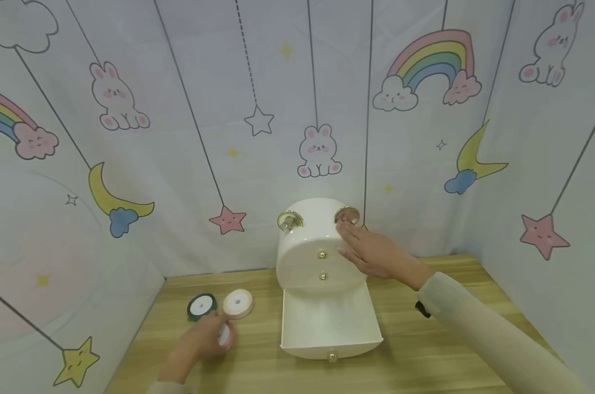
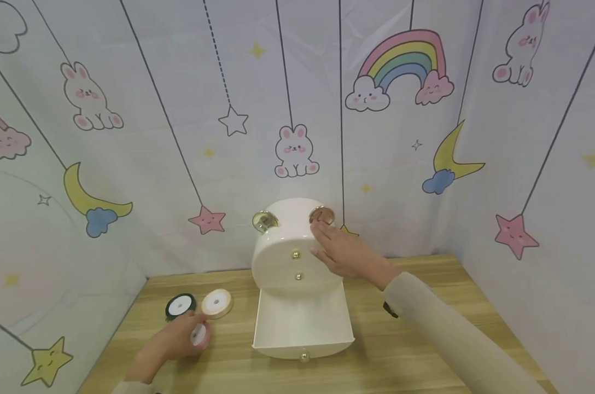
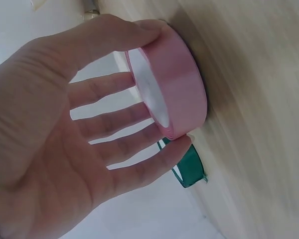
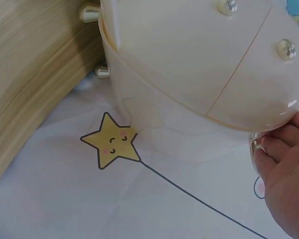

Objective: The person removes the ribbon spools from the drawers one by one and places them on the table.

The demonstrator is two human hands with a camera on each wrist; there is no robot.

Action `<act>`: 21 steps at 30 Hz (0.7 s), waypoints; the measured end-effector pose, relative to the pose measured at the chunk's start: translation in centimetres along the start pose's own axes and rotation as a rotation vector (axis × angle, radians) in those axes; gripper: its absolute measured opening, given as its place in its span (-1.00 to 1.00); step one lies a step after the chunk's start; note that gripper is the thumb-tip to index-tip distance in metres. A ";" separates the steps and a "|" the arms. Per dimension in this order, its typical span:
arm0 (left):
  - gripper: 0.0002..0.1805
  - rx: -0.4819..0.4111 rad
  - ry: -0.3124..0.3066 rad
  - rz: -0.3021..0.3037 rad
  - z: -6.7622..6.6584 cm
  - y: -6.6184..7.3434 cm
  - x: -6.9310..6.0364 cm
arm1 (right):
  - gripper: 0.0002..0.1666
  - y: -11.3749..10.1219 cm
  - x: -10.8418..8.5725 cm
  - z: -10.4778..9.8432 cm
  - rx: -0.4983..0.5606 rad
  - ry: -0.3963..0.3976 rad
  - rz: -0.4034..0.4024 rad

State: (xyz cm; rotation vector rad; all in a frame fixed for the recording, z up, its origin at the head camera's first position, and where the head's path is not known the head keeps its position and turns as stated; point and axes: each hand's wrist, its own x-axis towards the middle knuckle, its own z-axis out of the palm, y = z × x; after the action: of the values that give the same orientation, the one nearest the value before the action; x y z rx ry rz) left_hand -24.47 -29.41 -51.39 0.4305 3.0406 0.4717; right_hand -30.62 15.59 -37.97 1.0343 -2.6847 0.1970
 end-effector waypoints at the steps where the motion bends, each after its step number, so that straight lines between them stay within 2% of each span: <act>1: -0.34 -0.001 -0.006 -0.006 0.0 -0.1 -0.1 | -0.21 0.0 0.0 0.0 0.002 0.000 -0.002; 13: -0.29 -0.009 -0.025 -0.017 -0.5 -0.5 -0.4 | -0.22 0.1 0.1 0.4 0.016 0.018 -0.008; 21: -0.37 0.005 -0.024 -0.007 -0.3 -0.6 -0.3 | -0.21 0.1 -0.1 0.3 0.004 0.026 -0.005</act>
State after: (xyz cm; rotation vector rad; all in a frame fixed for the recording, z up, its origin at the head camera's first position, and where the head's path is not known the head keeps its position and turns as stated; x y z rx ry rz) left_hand -24.33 -30.17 -51.29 0.4229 3.0202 0.4550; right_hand -30.69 15.63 -38.29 1.0328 -2.6591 0.2137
